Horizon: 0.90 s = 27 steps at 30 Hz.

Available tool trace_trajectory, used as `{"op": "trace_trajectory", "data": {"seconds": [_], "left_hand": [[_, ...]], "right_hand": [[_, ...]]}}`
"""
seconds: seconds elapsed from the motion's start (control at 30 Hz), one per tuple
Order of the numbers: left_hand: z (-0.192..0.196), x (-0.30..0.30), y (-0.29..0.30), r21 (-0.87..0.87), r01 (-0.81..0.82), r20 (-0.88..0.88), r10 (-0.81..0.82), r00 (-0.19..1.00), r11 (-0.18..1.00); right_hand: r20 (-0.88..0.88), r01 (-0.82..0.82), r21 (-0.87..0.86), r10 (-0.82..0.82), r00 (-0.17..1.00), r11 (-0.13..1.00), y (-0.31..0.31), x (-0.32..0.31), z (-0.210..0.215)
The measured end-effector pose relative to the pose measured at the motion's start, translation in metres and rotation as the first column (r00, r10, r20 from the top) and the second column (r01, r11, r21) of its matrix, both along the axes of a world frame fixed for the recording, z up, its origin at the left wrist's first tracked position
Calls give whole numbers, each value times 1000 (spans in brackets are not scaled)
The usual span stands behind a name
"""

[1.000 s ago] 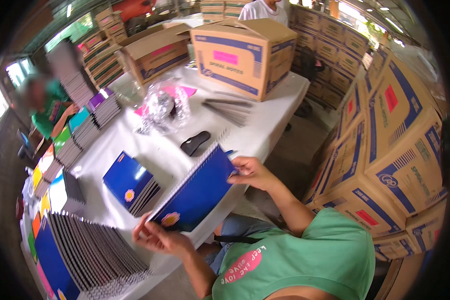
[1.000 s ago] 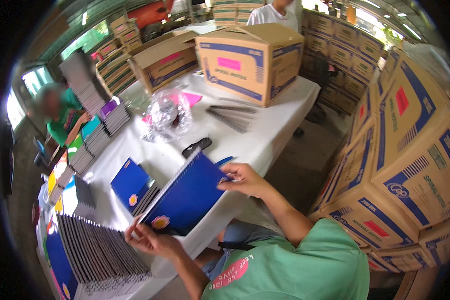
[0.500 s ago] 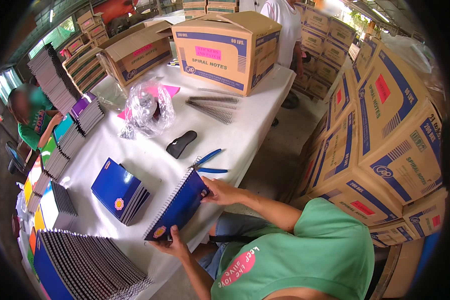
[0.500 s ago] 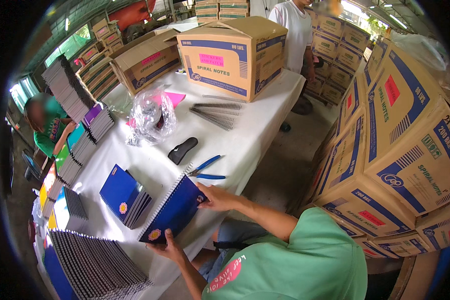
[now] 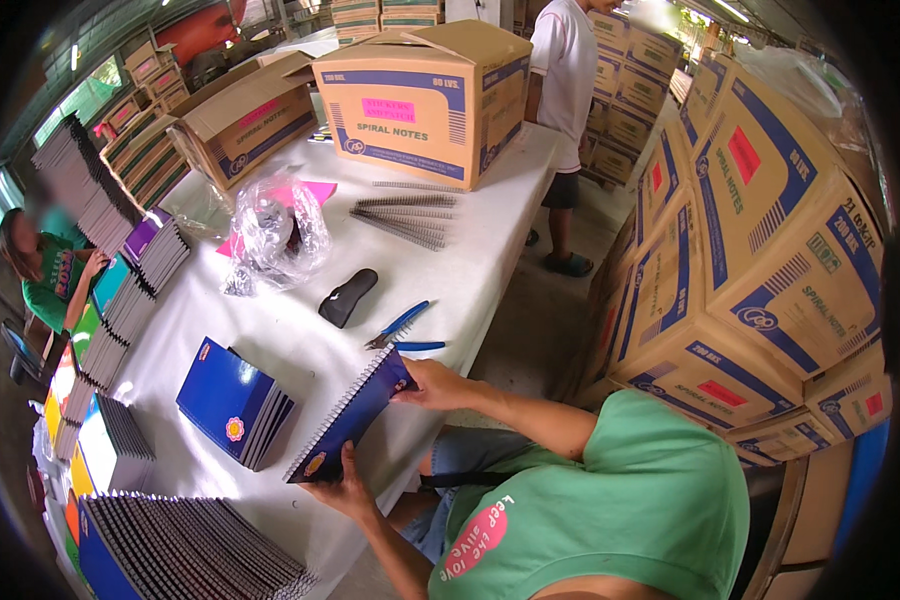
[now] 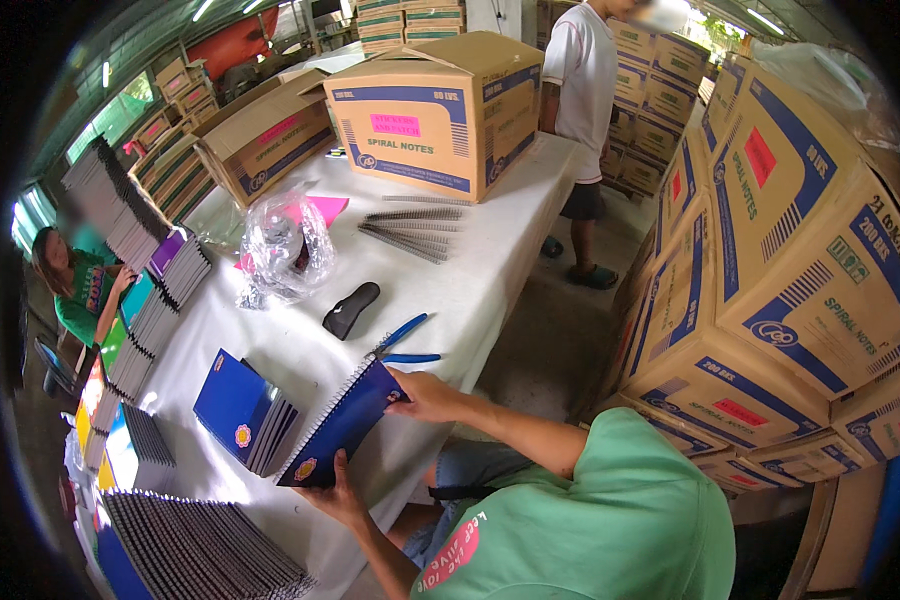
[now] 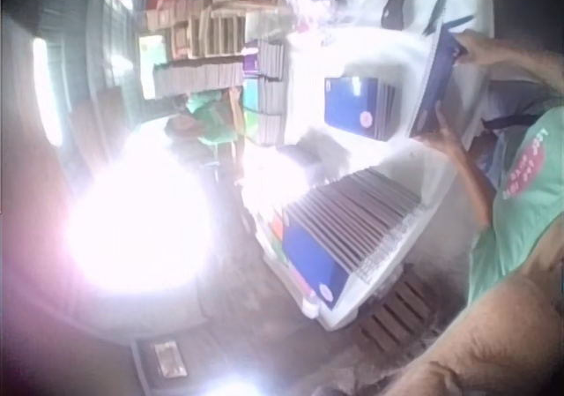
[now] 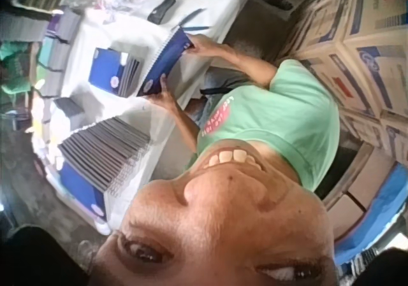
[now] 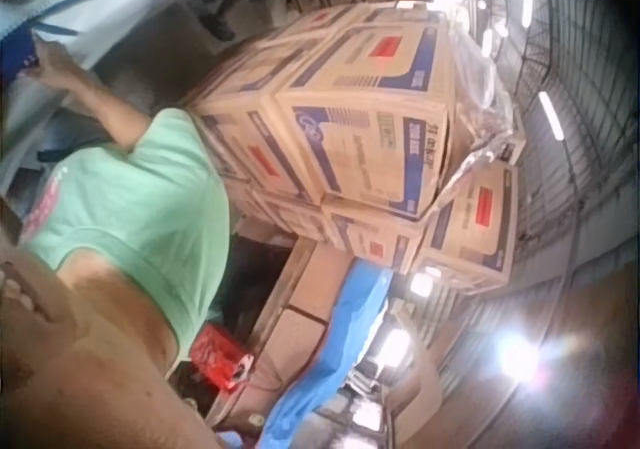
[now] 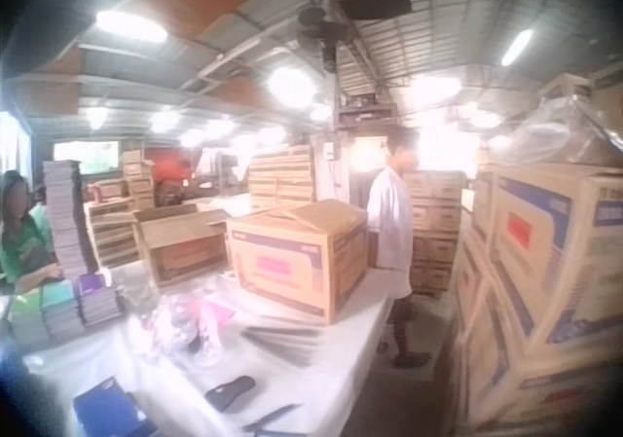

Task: The person picks up a stack of notebook pages and covers, inserts a spiral wire binding through the holes, and uses pliers to trim and crimp the ends of the wire.

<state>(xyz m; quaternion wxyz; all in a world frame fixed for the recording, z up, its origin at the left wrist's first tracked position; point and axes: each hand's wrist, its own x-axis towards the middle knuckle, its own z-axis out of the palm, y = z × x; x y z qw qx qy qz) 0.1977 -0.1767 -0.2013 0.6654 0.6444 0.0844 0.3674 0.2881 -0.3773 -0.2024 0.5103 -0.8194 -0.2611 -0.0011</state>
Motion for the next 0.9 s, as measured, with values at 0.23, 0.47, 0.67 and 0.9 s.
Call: {"op": "trace_trajectory", "data": {"seconds": [0.23,0.47,0.67,0.9], "left_hand": [[9,0,-3,265,-62,-187,114,976,962],[12,-7,12,835,5,-150,219,964,550],[-6,-14,5,512,-14,-374,237,897,859],[117,-102,-4,653,-32,-106,133,985,757]], "right_hand": [[-11,-43,-119,42,999,992,-8,2,-6],[310,46,-61,-25,951,997,-1,11,-38],[-101,-42,-32,39,994,999,-12,11,-22],[-253,14,813,332,909,582,22,14,71]]}}
